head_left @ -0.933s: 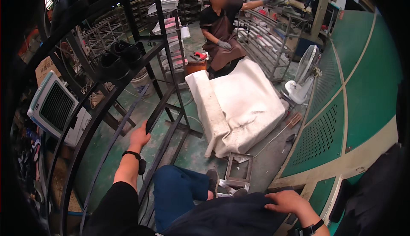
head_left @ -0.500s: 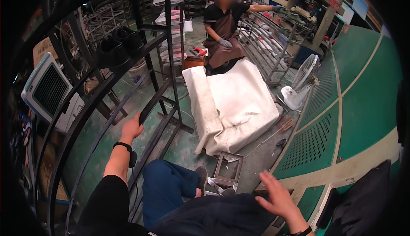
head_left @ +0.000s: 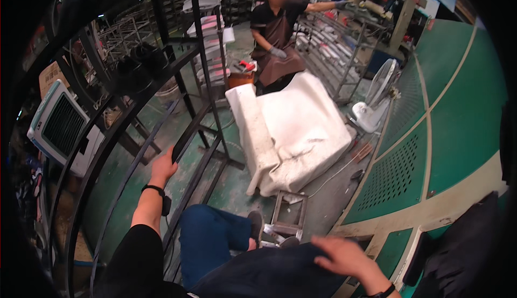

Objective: Inspecting and organizing shoe components and shoe lasts in a footwear manufacturing factory.

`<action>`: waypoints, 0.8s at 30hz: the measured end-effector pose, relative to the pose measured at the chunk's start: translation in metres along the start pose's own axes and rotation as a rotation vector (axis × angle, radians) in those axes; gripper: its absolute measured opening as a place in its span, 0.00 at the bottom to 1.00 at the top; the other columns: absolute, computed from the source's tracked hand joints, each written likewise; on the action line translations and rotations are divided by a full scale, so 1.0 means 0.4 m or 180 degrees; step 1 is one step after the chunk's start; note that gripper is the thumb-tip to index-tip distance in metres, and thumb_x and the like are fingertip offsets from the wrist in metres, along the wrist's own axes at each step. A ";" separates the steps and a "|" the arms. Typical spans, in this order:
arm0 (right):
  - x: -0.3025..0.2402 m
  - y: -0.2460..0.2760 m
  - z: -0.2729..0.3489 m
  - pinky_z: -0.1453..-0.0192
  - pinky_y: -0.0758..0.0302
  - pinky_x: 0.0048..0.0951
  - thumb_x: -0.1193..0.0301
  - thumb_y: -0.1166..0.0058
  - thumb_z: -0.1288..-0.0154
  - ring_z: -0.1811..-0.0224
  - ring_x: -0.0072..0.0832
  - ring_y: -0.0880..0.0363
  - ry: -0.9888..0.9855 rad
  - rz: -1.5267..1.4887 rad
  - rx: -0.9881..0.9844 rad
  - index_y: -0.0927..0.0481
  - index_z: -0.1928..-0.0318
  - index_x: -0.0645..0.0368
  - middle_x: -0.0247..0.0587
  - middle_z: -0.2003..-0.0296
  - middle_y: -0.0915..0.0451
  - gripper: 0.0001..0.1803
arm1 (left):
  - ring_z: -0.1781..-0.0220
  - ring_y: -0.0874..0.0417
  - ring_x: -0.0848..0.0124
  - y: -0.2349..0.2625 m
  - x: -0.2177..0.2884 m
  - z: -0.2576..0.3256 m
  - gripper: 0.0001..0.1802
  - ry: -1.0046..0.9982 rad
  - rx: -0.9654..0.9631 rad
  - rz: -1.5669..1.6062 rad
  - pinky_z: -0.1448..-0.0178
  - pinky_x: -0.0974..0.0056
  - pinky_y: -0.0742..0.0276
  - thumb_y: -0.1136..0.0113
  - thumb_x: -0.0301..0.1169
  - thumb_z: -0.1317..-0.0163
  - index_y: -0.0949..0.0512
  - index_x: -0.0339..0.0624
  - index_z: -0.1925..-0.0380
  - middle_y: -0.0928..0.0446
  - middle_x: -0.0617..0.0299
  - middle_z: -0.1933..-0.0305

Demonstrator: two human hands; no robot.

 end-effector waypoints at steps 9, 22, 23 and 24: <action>-0.046 -0.108 0.036 0.36 0.28 0.44 0.52 0.47 0.32 0.40 0.52 0.25 -0.0090 -0.0607 -0.0969 0.33 0.31 0.55 0.60 0.42 0.24 0.34 | 0.60 0.17 0.46 -0.019 -0.052 0.021 0.44 0.0105 -0.0085 -0.0085 0.57 0.43 0.21 0.41 0.37 0.45 0.44 0.51 0.26 0.18 0.44 0.61; 0.070 -0.171 0.028 0.39 0.26 0.42 0.42 0.54 0.30 0.42 0.50 0.23 -0.0378 0.0206 -0.1459 0.31 0.32 0.53 0.54 0.43 0.22 0.36 | 0.59 0.17 0.44 -0.018 -0.026 0.003 0.43 0.0063 -0.0138 0.0065 0.55 0.44 0.21 0.42 0.34 0.46 0.43 0.51 0.27 0.18 0.43 0.59; 0.068 -0.172 0.027 0.39 0.26 0.42 0.42 0.55 0.30 0.42 0.50 0.23 -0.0405 0.0262 -0.1539 0.31 0.32 0.53 0.54 0.43 0.23 0.36 | 0.59 0.17 0.44 -0.017 -0.027 0.004 0.43 0.0055 -0.0138 0.0062 0.55 0.44 0.21 0.42 0.34 0.46 0.43 0.51 0.27 0.18 0.43 0.59; 0.066 -0.171 0.027 0.38 0.26 0.42 0.41 0.55 0.30 0.42 0.49 0.23 -0.0432 0.0320 -0.1617 0.31 0.32 0.53 0.53 0.42 0.23 0.36 | 0.59 0.17 0.44 -0.015 -0.029 0.003 0.43 0.0065 -0.0130 0.0070 0.55 0.44 0.21 0.42 0.34 0.46 0.43 0.51 0.27 0.18 0.43 0.59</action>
Point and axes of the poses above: each hand's wrist, its own z-axis away from the middle knuckle, its own y-axis out of the back of the hand, x = y × z, the point moved 10 cm from there along -z, towards the middle knuckle
